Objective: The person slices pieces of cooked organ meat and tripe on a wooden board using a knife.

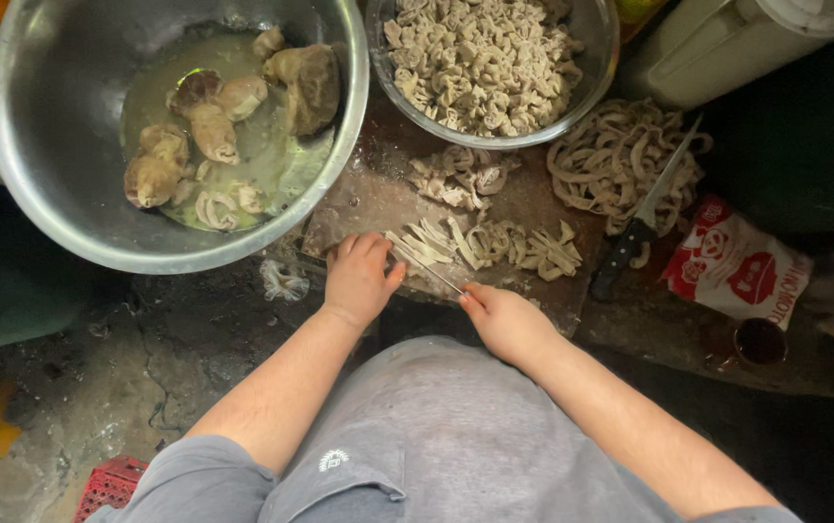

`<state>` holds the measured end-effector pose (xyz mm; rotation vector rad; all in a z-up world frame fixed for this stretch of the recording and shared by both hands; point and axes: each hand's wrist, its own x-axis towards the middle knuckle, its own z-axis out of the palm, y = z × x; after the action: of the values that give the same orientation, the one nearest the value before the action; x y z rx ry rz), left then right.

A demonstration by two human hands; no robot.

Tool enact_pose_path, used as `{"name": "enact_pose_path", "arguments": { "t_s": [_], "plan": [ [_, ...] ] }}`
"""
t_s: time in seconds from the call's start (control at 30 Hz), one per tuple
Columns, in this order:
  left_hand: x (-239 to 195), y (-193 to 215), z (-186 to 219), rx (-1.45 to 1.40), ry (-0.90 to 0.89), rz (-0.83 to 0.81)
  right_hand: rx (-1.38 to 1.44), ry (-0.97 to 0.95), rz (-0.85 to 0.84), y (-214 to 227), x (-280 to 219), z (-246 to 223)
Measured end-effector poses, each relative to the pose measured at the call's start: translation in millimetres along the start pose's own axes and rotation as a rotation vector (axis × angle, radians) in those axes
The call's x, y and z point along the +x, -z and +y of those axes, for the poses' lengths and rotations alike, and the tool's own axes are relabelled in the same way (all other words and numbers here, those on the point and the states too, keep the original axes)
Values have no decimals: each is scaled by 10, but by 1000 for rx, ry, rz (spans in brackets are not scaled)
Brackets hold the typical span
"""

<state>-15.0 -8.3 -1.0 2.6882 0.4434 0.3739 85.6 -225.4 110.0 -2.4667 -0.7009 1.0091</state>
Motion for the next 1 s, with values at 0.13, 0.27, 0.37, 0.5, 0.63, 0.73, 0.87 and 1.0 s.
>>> {"name": "enact_pose_path", "arguments": {
  "t_s": [0.13,0.27,0.37,0.5,0.63,0.73,0.87,1.0],
  "plan": [
    [4,8,23,6,9,-16,-93,-57,-70,-107,129,-78],
    [25,0,11,19,38,-71,-144,-58,-98,-210,449,-237],
    [40,10,28,26,31,-60,-95,-23,-64,-275,548,-287],
    [35,4,59,57,43,-63,-113,-91,-152,-190,199,92],
    [29,9,-1,-3,78,-112,-339,-128,-157,-57,-313,547],
    [-10,23,-49,-80,8,-35,-338,-171,-178,-5,-404,683],
    [65,13,28,-180,98,-107,-264,-205,-129,61,-483,730],
    [330,-87,305,-273,142,-188,-66,-361,-45,90,-718,848]
  ]
}}
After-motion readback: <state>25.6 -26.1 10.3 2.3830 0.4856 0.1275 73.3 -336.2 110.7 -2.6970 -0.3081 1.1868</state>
